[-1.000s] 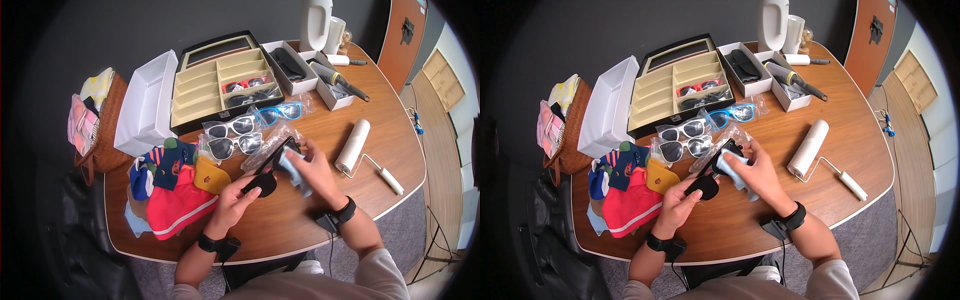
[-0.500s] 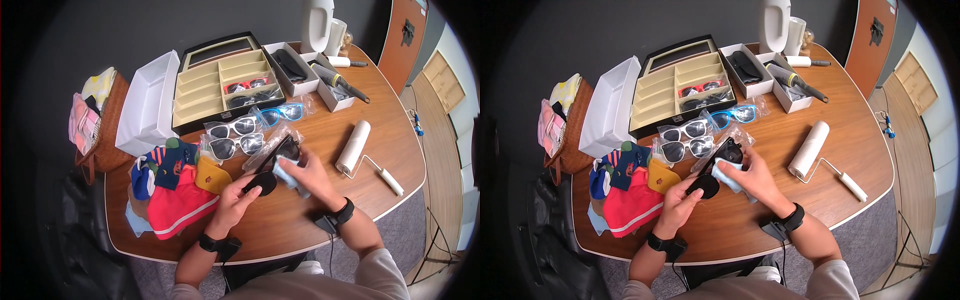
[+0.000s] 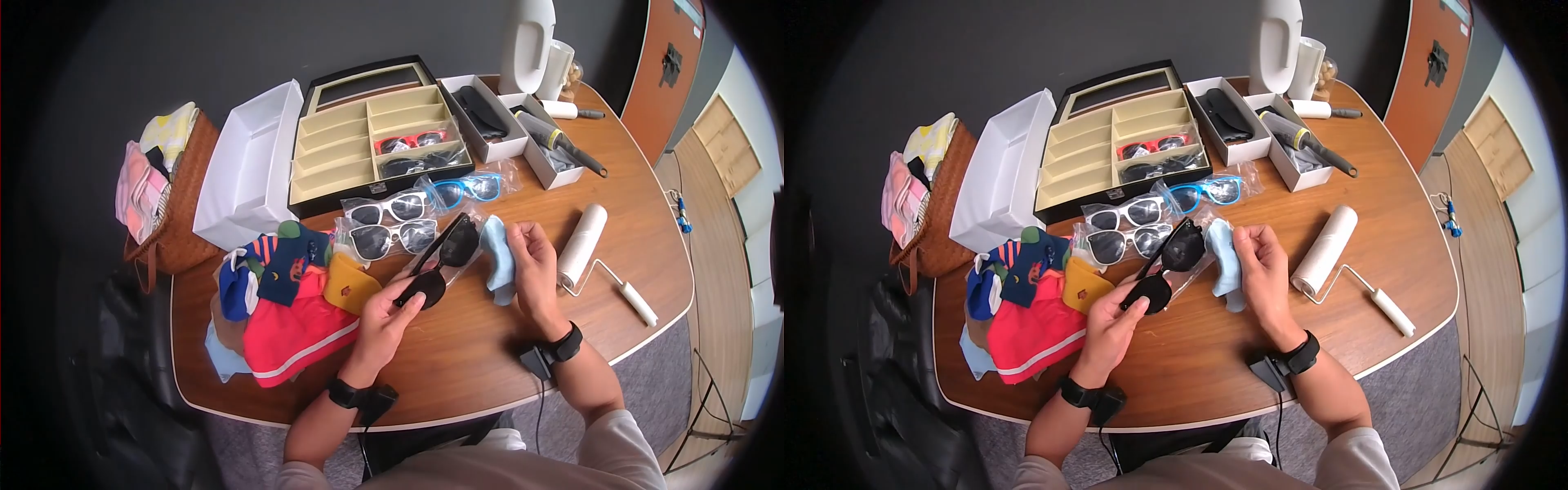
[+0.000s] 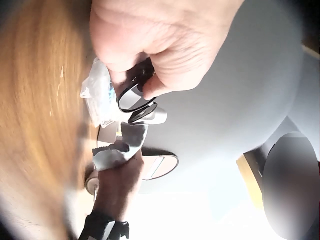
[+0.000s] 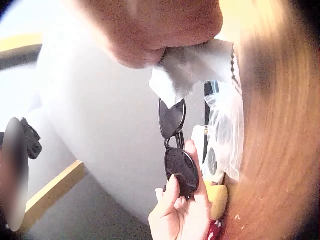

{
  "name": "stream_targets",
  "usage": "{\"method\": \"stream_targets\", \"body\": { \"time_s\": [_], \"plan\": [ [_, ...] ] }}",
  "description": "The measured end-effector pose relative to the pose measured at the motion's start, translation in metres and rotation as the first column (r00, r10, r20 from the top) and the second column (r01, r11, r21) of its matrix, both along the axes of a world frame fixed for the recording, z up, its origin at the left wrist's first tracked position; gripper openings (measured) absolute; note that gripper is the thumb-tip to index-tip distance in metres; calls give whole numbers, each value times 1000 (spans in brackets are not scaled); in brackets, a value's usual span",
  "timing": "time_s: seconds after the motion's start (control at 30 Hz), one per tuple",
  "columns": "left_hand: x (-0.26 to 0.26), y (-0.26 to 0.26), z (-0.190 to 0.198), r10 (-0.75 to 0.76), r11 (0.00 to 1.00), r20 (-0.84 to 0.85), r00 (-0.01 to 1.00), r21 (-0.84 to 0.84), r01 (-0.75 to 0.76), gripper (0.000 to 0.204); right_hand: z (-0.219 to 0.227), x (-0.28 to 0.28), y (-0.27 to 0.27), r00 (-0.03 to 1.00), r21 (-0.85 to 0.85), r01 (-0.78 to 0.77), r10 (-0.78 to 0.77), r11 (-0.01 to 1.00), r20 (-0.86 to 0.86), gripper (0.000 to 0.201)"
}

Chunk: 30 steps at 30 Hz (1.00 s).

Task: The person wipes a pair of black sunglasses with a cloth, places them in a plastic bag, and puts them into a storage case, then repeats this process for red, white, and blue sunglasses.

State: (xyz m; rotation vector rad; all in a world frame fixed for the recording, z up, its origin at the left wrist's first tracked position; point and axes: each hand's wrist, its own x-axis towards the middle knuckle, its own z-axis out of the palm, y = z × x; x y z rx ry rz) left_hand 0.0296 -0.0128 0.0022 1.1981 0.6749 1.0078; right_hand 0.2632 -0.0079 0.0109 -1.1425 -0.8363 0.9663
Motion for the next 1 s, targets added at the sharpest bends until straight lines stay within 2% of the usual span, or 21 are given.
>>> {"method": "stream_targets", "body": {
  "time_s": [0.07, 0.13, 0.17, 0.23, 0.27, 0.3, 0.33, 0.37, 0.4, 0.43, 0.47, 0.5, 0.53, 0.6, 0.63, 0.73, 0.8, 0.83, 0.93, 1.0],
  "plan": [
    [2, -1, 5, 64, 994, -53, 997, 90, -59, 32, 0, -1, -1, 1000, 24, 0, 0, 1000, -22, 20],
    [-1, 0, 2, 58, 993, -86, 995, 110, -49, 38, 4, -3, -2, 998, 33, -8, 10, 999, -54, 17],
    [-1, 0, 1, 54, 992, -103, 993, 120, -42, 42, 6, -7, -4, 999, 65, -6, 3, 998, 45, 15],
    [2, -5, 10, 33, 992, -34, 999, 126, -28, 49, 7, -14, -9, 970, 129, -13, -19, 992, 241, 12],
    [3, -6, 13, 21, 991, 0, 1000, 129, -21, 54, 2, -13, -13, 956, 70, -94, 71, 993, 284, 13],
    [2, -5, 12, -57, 987, -7, 998, 151, 58, 65, 4, -18, -17, 918, 79, -152, 111, 985, 381, 15],
    [4, -6, 12, -59, 979, -20, 998, 196, 62, 67, 8, -23, -21, 868, 82, -211, 148, 974, 474, 18],
    [7, -9, 11, -60, 969, -34, 998, 240, 66, 69, 13, -24, -25, 804, 30, -299, 235, 954, 547, 25],
    [9, -12, 10, -61, 957, -48, 997, 281, 72, 72, 19, -28, -28, 774, 43, -329, 244, 943, 585, 30],
    [9, -16, 12, -90, 949, -146, 985, 288, 129, 79, 25, -34, -31, 742, 53, -359, 250, 932, 622, 37],
    [11, -21, 16, -57, 928, -233, 971, 346, 137, 82, 28, -36, -32, 708, 62, -388, 254, 920, 659, 45],
    [12, -22, 17, -22, 893, -315, 949, 420, 160, 84, 20, -34, -25, 637, 140, -473, 228, 870, 737, 67],
    [12, -22, 17, 20, 851, -391, 920, 489, 190, 87, 16, -32, -26, 642, 111, -487, 269, 866, 717, 70],
    [12, -24, 19, 50, 838, -431, 901, 509, 197, 90, 18, -32, -28, 650, 58, -520, 350, 852, 675, 74],
    [11, -25, 20, 66, 831, -450, 890, 519, 201, 91, 21, -33, -28, 635, 60, -524, 342, 850, 693, 77],
    [14, -29, 13, -60, 893, -289, 955, 413, 181, 93, 23, -34, -28, 605, 82, -522, 301, 849, 737, 81],
    [16, -30, 17, -78, 860, -263, 962, 470, 199, 92, 20, -36, -27, 607, 119, -502, 251, 857, 754, 80],
    [17, -30, 19, -90, 843, -251, 964, 497, 208, 91, 19, -35, -27, 620, 117, -483, 245, 868, 745, 74],
    [13, -29, 14, -50, 866, -352, 935, 450, 216, 87, 17, -30, -25, 680, 133, -422, 216, 897, 700, 55],
    [10, -23, 24, 130, 845, -317, 940, 531, 63, 68, 17, -25, -23, 748, 164, -367, 186, 916, 637, 38]
  ]
}}
